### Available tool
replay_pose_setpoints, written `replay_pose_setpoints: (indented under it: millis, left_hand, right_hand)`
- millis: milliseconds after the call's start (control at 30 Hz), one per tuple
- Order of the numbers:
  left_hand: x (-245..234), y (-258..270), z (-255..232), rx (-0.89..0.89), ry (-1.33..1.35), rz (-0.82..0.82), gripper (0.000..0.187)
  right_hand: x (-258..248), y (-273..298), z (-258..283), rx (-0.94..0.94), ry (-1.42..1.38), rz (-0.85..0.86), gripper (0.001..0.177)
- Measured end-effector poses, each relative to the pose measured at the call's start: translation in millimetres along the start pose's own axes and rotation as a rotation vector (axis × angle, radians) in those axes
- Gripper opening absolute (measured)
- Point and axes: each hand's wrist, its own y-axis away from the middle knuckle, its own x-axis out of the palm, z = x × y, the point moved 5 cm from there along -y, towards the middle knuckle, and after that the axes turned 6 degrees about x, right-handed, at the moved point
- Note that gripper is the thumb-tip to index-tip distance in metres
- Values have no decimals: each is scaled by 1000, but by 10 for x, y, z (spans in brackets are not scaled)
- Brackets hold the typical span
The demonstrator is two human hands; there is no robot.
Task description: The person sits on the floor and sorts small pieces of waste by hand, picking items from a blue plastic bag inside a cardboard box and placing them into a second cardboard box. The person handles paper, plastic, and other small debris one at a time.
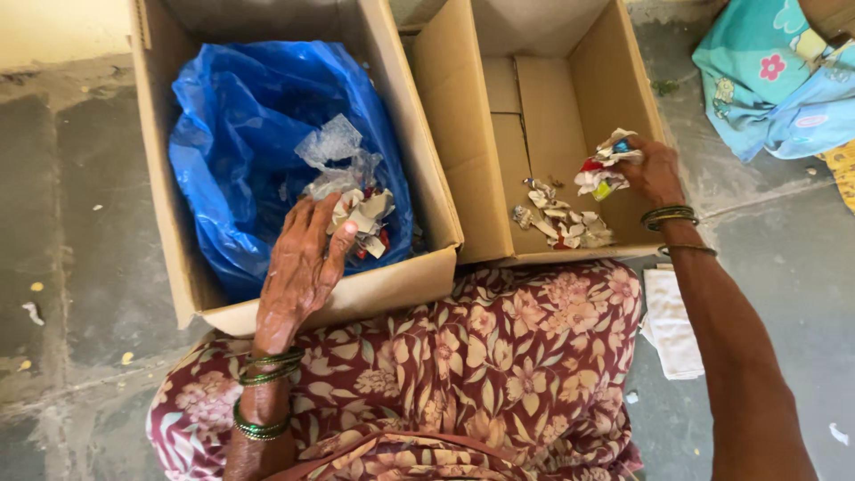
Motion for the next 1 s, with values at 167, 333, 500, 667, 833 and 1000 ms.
replay_pose_setpoints:
  millis: [167, 333, 500, 667, 833, 1000]
  left_hand:
    - [-5, 26, 103, -14, 126, -90, 70]
    - [114, 59, 357, -144, 767, -348, 95]
    - [326, 28, 564, -382, 1486, -495, 101]
    - [360, 95, 534, -458, 1700, -622, 93]
    - [381, 153, 735, -442, 1777, -818, 77]
    - [475, 206, 799, -604, 1707, -881, 55]
  right_hand:
    - [-352, -97, 756, 58, -268, 20, 29]
    - [-550, -305, 2257, -58, -566, 54, 34]
    - [203, -108, 3419, -195, -1351, 450, 40]
    - [1291, 443, 4402, -220, -1093, 338, 27]
    - [1142, 780, 5008, -498, -559, 87, 47]
    - [1100, 924, 5256, -649, -253, 91, 66]
